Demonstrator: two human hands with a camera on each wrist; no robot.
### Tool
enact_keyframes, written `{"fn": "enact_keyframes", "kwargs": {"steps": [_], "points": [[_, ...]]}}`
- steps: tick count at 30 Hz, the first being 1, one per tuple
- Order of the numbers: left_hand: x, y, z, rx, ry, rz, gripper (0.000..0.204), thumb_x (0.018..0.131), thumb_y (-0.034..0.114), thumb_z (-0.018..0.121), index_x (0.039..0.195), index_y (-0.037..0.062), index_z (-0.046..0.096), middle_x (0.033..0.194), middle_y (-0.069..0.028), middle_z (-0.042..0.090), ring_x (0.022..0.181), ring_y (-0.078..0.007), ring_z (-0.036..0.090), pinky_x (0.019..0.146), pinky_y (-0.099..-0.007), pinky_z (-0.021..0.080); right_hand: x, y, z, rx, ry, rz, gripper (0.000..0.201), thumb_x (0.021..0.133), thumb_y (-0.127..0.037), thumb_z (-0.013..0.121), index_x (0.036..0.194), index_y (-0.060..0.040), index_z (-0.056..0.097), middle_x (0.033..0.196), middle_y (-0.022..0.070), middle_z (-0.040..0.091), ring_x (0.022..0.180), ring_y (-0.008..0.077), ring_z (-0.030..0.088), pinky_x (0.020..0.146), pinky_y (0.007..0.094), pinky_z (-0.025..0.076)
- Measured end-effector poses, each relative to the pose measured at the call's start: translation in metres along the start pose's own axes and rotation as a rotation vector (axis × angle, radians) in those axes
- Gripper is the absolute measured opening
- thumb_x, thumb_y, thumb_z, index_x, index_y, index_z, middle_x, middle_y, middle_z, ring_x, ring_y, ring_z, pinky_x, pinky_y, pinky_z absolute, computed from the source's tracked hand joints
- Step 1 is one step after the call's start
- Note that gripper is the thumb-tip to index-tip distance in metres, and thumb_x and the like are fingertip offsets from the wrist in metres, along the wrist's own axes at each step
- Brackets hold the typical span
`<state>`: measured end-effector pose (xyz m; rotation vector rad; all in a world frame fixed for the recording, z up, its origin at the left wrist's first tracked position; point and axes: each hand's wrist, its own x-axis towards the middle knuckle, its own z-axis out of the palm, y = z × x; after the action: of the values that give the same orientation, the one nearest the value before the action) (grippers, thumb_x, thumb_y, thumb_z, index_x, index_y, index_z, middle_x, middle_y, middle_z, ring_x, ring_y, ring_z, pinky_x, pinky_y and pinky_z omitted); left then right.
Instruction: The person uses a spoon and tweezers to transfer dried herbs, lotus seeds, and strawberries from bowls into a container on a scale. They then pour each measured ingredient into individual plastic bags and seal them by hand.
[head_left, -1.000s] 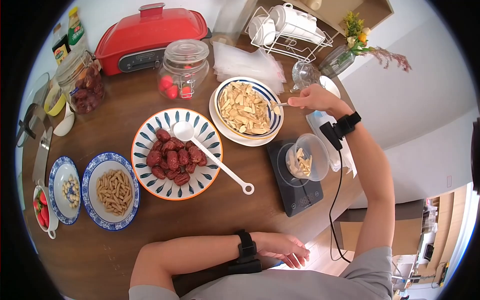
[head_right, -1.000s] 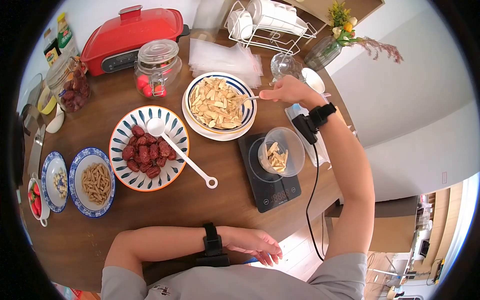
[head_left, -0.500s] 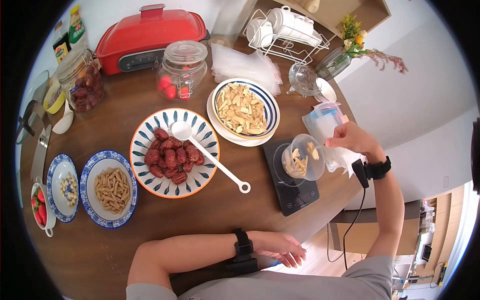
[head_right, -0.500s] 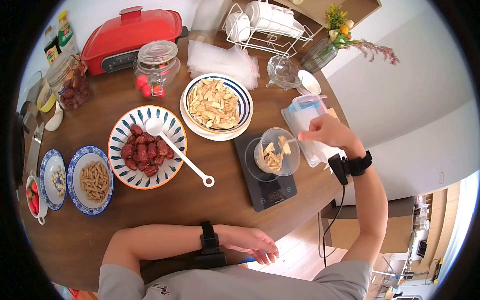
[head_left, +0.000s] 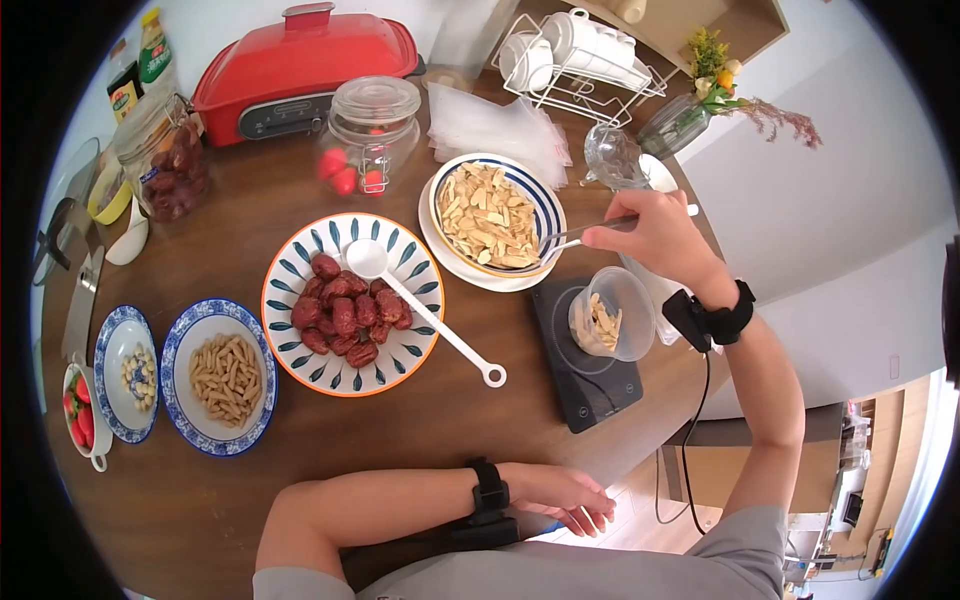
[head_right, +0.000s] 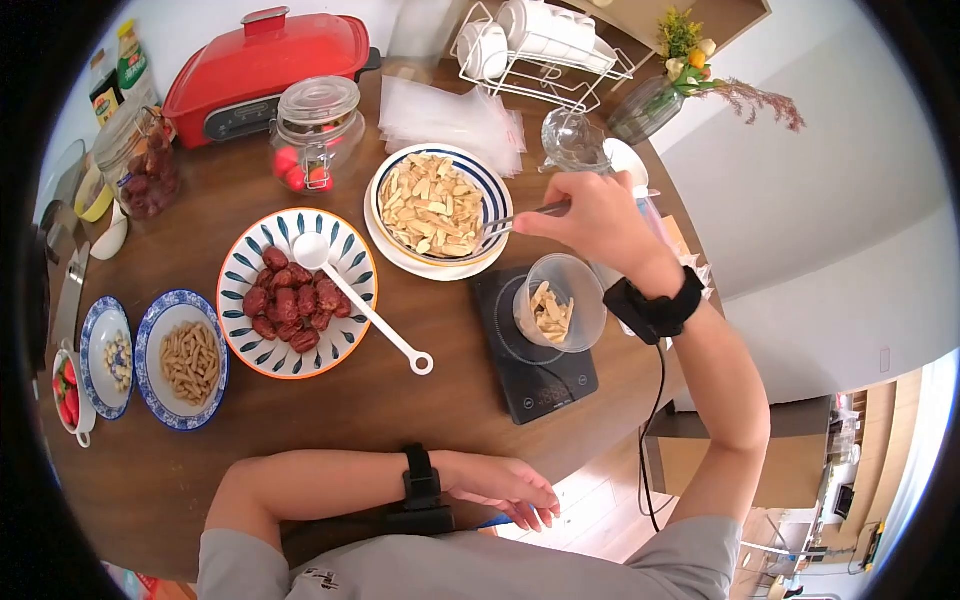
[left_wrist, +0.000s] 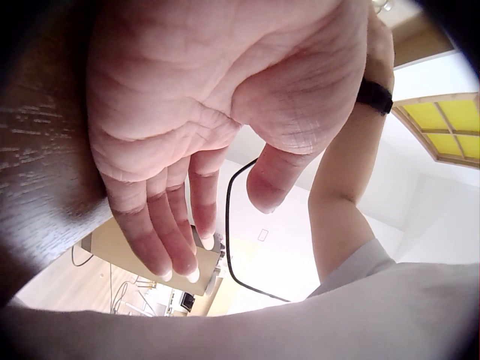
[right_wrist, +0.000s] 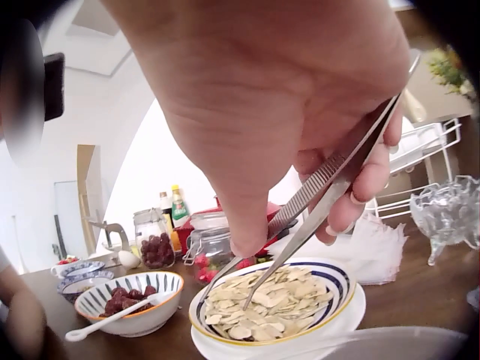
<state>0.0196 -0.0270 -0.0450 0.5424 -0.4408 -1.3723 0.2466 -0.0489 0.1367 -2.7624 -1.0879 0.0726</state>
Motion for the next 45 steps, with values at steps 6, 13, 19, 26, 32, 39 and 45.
{"fn": "enact_keyframes", "kwargs": {"steps": [6, 13, 19, 26, 32, 39, 45], "points": [[0.002, -0.002, -0.002, 0.015, -0.007, -0.006, 0.041, 0.098, 0.035, 0.055, 0.121, 0.0016, 0.056, 0.112, -0.009, 0.059, 0.105, -0.0173, 0.058, 0.093, -0.0285, 0.047, 0.016, -0.015, 0.02, -0.264, 0.12, -0.214, 0.044, 0.067, -0.048, 0.079, 0.069, -0.0064, 0.065, 0.063, 0.0093, 0.063, 0.066, 0.0268, 0.06, 0.08, 0.0368, 0.033], [0.002, -0.001, 0.0, 0.031, -0.005, -0.004, 0.044, 0.098, 0.037, 0.055, 0.123, 0.0011, 0.055, 0.113, -0.01, 0.059, 0.107, -0.0179, 0.057, 0.094, -0.0292, 0.047, 0.016, -0.025, 0.022, -0.408, 0.198, -0.354, 0.04, 0.066, -0.044, 0.079, 0.073, -0.0073, 0.064, 0.071, 0.0083, 0.065, 0.078, 0.0246, 0.06, 0.082, 0.0387, 0.035], [0.004, -0.003, -0.003, 0.029, -0.013, -0.005, 0.046, 0.098, 0.038, 0.054, 0.124, -0.0004, 0.053, 0.115, -0.0109, 0.058, 0.107, -0.0184, 0.057, 0.095, -0.0293, 0.047, 0.012, -0.024, 0.028, -0.521, 0.267, -0.393, 0.04, 0.068, -0.041, 0.078, 0.082, -0.0068, 0.063, 0.076, 0.0061, 0.065, 0.082, 0.023, 0.06, 0.084, 0.0386, 0.036], [0.006, -0.004, -0.004, 0.026, -0.024, -0.004, 0.045, 0.099, 0.037, 0.054, 0.124, -0.0003, 0.054, 0.115, -0.0109, 0.058, 0.107, -0.0183, 0.057, 0.095, -0.0292, 0.047, 0.013, -0.025, 0.03, -0.582, 0.246, -0.391, 0.04, 0.069, -0.042, 0.078, 0.082, -0.0071, 0.063, 0.077, 0.0057, 0.065, 0.082, 0.0228, 0.06, 0.083, 0.0383, 0.037], [0.002, -0.001, -0.002, 0.021, -0.011, -0.009, 0.043, 0.099, 0.036, 0.053, 0.124, 0.0003, 0.054, 0.115, -0.0106, 0.058, 0.107, -0.0183, 0.057, 0.095, -0.029, 0.047, 0.036, -0.013, 0.018, -0.597, 0.169, -0.201, 0.047, 0.074, -0.051, 0.072, 0.072, -0.005, 0.066, 0.067, 0.0096, 0.065, 0.068, 0.0267, 0.063, 0.084, 0.0398, 0.038], [0.003, -0.002, -0.002, 0.029, -0.013, -0.01, 0.044, 0.099, 0.036, 0.053, 0.124, 0.0004, 0.053, 0.116, -0.0105, 0.057, 0.108, -0.0187, 0.057, 0.095, -0.0288, 0.046, 0.052, 0.014, 0.001, -0.508, -0.181, 0.169, 0.06, 0.075, -0.061, 0.065, 0.053, -0.0054, 0.059, 0.055, 0.0083, 0.062, 0.057, 0.0257, 0.061, 0.072, 0.0363, 0.044], [0.004, -0.002, -0.002, 0.027, -0.006, -0.01, 0.044, 0.1, 0.036, 0.052, 0.125, -0.0001, 0.053, 0.117, -0.01, 0.056, 0.107, -0.0182, 0.057, 0.095, -0.0287, 0.047, 0.059, 0.022, 0.013, -0.237, -0.331, 0.216, 0.067, 0.073, -0.065, 0.067, 0.054, -0.0011, 0.064, 0.056, 0.0096, 0.063, 0.052, 0.0181, 0.061, 0.054, 0.0312, 0.044]]}}
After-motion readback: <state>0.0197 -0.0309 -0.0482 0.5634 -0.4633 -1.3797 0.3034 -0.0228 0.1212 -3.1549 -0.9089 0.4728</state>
